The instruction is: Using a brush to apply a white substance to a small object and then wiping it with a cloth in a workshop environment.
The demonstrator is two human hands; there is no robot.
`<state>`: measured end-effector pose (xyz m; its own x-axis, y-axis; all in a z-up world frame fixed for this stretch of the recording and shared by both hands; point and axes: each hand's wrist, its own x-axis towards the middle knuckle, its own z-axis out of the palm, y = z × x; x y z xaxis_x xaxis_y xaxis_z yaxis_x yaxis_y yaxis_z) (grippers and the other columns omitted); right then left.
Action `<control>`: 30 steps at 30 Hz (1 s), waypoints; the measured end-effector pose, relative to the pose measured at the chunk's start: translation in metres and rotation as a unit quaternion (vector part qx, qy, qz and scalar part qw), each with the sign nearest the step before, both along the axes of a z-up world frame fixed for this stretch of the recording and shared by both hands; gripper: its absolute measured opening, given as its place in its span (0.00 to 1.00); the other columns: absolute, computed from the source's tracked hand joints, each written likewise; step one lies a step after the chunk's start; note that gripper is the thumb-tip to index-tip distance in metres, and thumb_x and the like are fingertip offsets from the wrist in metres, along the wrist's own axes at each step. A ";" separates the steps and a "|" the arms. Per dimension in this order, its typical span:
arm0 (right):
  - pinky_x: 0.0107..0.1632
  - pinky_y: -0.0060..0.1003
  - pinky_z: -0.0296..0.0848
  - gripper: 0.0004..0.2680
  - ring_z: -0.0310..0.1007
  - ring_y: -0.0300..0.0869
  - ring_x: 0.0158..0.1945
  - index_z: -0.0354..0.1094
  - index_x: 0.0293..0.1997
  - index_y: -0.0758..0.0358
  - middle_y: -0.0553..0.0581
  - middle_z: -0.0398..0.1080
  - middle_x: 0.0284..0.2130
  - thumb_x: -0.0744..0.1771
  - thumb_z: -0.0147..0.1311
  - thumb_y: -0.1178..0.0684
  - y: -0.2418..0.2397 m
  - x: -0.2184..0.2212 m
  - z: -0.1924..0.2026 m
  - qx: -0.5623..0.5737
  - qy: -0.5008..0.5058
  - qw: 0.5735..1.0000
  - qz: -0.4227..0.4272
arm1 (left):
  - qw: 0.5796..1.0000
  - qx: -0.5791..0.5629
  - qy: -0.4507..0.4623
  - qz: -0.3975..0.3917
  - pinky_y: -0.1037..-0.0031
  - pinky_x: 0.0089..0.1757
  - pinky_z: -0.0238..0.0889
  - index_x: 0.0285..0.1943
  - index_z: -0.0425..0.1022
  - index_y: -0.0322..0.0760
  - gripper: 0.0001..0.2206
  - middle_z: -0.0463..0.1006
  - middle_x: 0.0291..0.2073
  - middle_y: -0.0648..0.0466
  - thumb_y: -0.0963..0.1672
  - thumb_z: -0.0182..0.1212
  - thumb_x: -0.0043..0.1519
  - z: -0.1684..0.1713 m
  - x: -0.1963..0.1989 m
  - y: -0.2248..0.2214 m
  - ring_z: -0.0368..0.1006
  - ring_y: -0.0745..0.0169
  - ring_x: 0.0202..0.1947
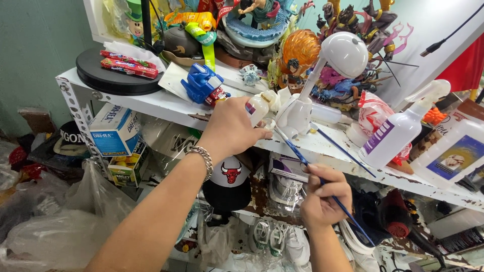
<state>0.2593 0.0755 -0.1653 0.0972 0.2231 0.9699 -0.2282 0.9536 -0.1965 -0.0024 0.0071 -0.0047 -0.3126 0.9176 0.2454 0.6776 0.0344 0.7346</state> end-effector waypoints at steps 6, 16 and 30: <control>0.59 0.44 0.99 0.12 0.89 0.54 0.57 0.62 0.44 0.54 0.71 0.80 0.53 0.78 0.59 0.67 -0.002 -0.004 0.021 0.033 0.001 0.999 -0.032 | 1.000 -0.006 -0.003 0.000 0.62 0.51 0.84 0.54 0.88 0.40 0.31 0.94 0.52 0.54 0.57 0.99 0.53 0.001 0.000 0.000 0.89 0.55 0.53; 0.49 0.49 0.91 0.17 0.93 0.63 0.47 0.66 0.30 0.58 0.69 0.88 0.42 0.73 0.67 0.71 -0.003 -0.028 0.062 0.130 -0.108 0.981 -0.099 | 0.999 0.026 -0.041 -0.022 0.39 0.65 0.82 0.78 0.83 0.25 0.35 0.91 0.62 0.31 0.47 0.92 0.63 0.013 0.008 -0.018 0.88 0.27 0.70; 0.49 0.51 0.91 0.17 0.93 0.62 0.47 0.67 0.29 0.56 0.68 0.89 0.43 0.75 0.64 0.70 -0.003 -0.019 0.052 0.146 -0.112 0.977 -0.112 | 0.999 0.026 -0.035 -0.016 0.39 0.64 0.82 0.77 0.83 0.26 0.36 0.91 0.62 0.31 0.48 0.93 0.63 0.008 0.007 -0.015 0.88 0.28 0.70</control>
<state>0.2400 0.0729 -0.1134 -0.1101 -0.0678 0.9916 0.0106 0.9975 0.0694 0.0046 -0.0083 0.0036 -0.3006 0.9143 0.2714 0.6250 -0.0261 0.7802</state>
